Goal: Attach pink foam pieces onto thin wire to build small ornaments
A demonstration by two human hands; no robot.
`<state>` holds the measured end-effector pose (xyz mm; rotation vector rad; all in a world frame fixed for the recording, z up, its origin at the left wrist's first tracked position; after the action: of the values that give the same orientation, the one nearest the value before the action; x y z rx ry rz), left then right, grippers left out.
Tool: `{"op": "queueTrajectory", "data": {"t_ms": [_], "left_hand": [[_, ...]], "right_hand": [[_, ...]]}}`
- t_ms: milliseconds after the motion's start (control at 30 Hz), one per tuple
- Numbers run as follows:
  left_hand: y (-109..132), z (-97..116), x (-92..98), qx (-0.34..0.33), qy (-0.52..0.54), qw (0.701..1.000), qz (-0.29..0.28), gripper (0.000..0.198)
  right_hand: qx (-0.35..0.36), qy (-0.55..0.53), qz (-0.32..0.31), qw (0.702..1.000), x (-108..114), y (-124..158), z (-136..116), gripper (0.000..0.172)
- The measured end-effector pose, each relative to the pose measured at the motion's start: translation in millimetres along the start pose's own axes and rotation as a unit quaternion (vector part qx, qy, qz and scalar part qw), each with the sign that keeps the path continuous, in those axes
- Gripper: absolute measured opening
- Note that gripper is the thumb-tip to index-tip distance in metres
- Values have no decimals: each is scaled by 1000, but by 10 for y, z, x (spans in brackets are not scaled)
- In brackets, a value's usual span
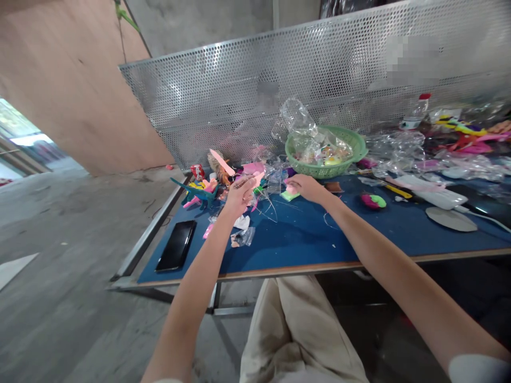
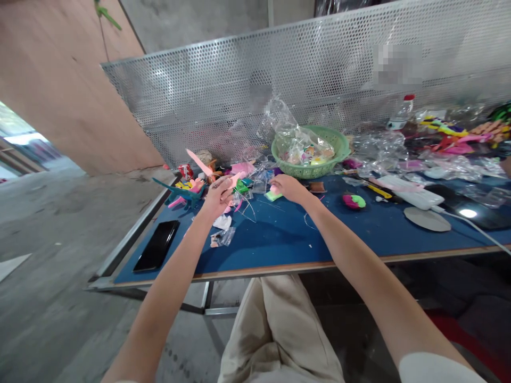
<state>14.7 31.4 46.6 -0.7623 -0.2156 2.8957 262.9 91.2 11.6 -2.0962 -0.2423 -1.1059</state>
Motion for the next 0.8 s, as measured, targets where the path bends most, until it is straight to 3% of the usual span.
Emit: {"op": "queueTrajectory", "data": {"t_ms": [267,500,600,733,800], "left_hand": [[40,-20,-32,12,-17,1000,-19,32],[33,-52,-41,8,-44,998,-43,41],[39,-66,-52,17,-57,997,-48,45],[59,-89,-78,23,-77,995,-58,51],[80,-106,-102,31,-90,993,-72,49]], "right_hand": [[-20,85,-130,988,-193,72,-49,56],[36,137,-157,977,-334,53,-145,51],[21,132,-106,985,-151,49,-159,54],[-26,73,118,990,336,104,-350,38],[-19,-11,194,981,485,160,-548,37]]}}
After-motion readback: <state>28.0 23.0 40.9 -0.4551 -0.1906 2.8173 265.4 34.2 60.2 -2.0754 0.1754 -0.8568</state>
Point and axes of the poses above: each hand's wrist, its own y-axis away from the middle knuckle, its own x-axis out of the back of the hand, z = x × y, the point moved 5 cm from there along -y, towards the middle knuckle, and after that the axes turned 1 degree about -z, right-handed, at the moved point
